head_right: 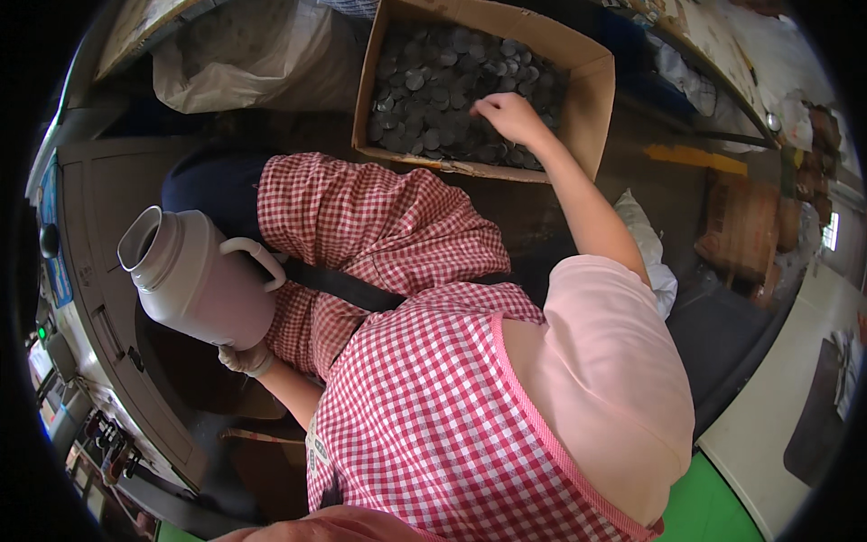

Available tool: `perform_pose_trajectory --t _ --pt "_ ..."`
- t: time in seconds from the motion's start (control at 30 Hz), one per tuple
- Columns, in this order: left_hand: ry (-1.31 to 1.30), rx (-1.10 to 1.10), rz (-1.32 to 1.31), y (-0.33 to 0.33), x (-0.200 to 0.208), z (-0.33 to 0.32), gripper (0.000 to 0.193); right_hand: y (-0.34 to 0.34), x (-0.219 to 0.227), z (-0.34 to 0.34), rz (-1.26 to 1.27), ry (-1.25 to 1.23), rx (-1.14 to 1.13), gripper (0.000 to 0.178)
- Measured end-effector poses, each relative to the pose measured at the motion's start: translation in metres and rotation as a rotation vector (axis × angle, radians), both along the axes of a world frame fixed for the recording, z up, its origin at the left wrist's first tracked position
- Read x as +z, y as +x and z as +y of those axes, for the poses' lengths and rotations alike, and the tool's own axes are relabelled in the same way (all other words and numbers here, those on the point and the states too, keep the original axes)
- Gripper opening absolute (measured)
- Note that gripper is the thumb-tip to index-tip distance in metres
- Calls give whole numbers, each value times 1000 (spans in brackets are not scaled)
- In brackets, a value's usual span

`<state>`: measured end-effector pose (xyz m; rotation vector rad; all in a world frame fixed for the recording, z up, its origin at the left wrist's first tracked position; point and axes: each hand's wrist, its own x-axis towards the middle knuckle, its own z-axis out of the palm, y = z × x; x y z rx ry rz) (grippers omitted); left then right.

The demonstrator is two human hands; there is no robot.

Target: The person assembles white plastic pitchers by inserting a black circular component into the spout and attaching a black cap to the base. They handle each pitcher one at a time, using a yellow-handled tool to adjust the spout component and then placing the finished units on a nearby table.

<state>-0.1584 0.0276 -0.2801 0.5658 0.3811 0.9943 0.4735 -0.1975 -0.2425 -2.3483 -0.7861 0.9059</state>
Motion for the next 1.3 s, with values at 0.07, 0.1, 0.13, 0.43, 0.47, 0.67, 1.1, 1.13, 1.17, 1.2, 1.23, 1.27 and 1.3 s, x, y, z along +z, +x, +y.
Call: perform_pose_trajectory --t 0.07,0.1,0.13,0.43,0.47,0.67,1.1,1.13,1.17,1.2,1.23,1.27,1.3 --pt "-18 13 -32 -3 0 0 79 15 -10 -18 -126 15 -7 32" --pt "2 25 14 -4 -1 -2 79 21 -16 -23 -201 3 -52 31" --pt "1 48 40 -5 0 -4 78 25 -24 -26 -212 65 -106 29" --pt "-196 218 -91 15 26 -56 80 46 -61 -9 -296 150 -182 21" --pt "-207 248 -145 20 28 -60 82 48 -63 -7 -317 132 -180 21" --pt "-226 254 -186 34 35 -66 81 44 -79 -2 -368 172 -173 32" --pt "-176 108 -231 45 32 -63 76 40 -79 -1 -92 151 -260 21" --pt "-177 118 -241 46 34 -64 76 39 -73 -1 -59 189 -291 20" --pt "-219 142 -270 47 37 -64 75 38 -63 -1 -16 221 -320 21" --pt "-190 186 -164 48 42 -66 71 35 -50 0 29 243 -363 21" --pt "-200 247 -79 49 48 -67 67 30 -36 3 80 231 -431 22" --pt "-225 328 0 51 56 -69 64 23 -19 7 195 298 -434 26" --pt "-208 362 49 53 65 -70 61 14 -1 14 278 356 -401 27"
